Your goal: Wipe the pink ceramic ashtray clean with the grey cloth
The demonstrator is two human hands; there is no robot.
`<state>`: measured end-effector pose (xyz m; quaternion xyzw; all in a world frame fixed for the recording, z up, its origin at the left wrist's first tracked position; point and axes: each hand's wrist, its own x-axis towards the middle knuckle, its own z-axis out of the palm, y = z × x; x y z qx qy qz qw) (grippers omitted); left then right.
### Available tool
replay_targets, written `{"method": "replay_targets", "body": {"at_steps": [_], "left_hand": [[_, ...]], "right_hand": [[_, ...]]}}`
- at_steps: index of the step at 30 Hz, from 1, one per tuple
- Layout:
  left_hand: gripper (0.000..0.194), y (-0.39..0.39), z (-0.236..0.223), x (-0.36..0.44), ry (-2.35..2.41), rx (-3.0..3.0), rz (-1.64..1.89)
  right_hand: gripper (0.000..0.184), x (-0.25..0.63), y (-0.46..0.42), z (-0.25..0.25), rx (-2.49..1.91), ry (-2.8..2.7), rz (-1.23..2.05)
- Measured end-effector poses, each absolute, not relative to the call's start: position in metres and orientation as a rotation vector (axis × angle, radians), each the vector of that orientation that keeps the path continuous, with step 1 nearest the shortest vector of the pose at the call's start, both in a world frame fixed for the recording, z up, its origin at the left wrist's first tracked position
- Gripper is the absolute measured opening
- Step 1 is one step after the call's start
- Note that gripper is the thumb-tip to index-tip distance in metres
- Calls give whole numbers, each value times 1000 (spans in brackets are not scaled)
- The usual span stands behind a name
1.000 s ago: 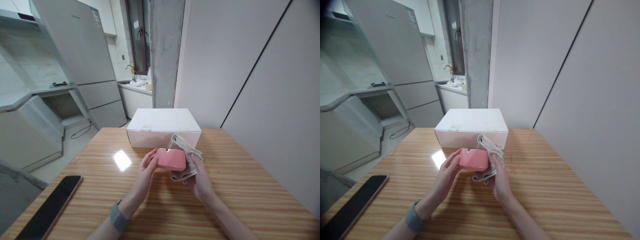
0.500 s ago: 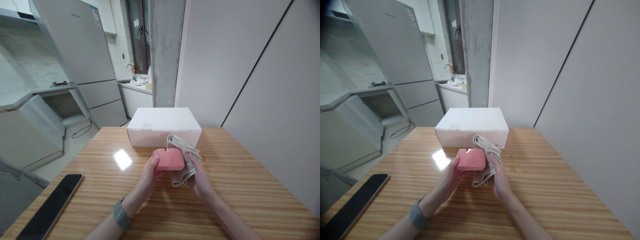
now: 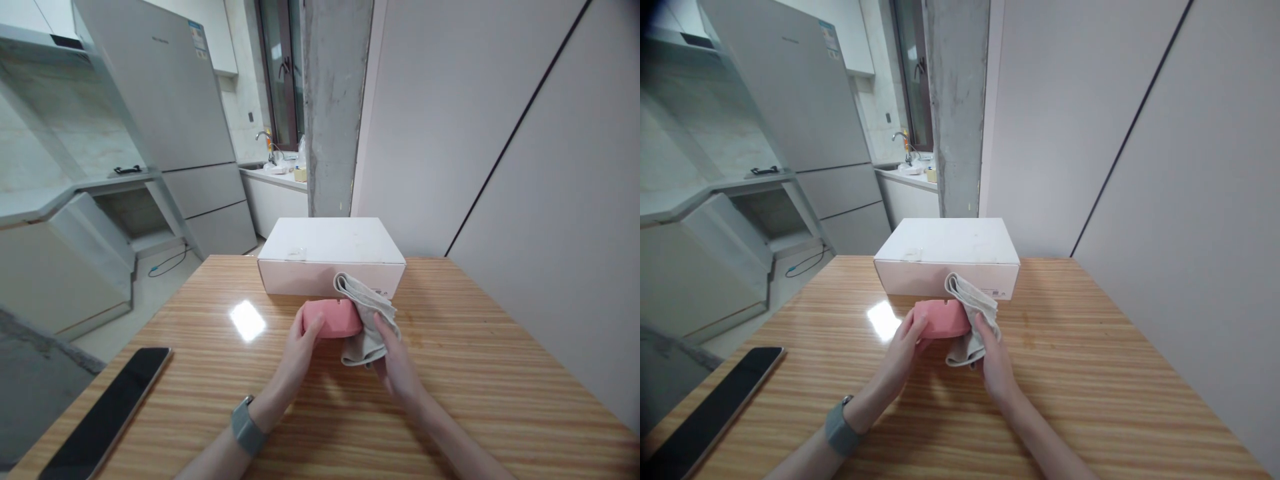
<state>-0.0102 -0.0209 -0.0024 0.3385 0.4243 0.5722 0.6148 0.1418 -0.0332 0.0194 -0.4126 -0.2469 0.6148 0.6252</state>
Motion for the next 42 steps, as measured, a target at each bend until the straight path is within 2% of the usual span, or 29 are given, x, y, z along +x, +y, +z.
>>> {"method": "replay_targets", "body": {"at_steps": [7,12,19,28,33,36,42], "left_hand": [[53,-26,7,-15,876,887,1350],[66,-29,8,-13,821,884,1424],[56,-33,8,-12,549,805,1161],[81,-34,18,-9,914,890,1330],[86,-28,12,-7,1069,886,1385],[84,-27,9,-7,1070,873,1381],[59,-25,7,-13,843,757,1304]], "right_hand": [[32,151,-28,30,-872,-418,1420],[26,149,-32,39,-817,-386,1499],[34,151,-33,35,-858,-409,1545],[37,150,-32,32,-883,-451,1473],[37,147,-34,29,-886,-471,1451],[36,147,-34,26,-903,-524,1473],[29,151,-29,31,-878,-459,1433]]}}
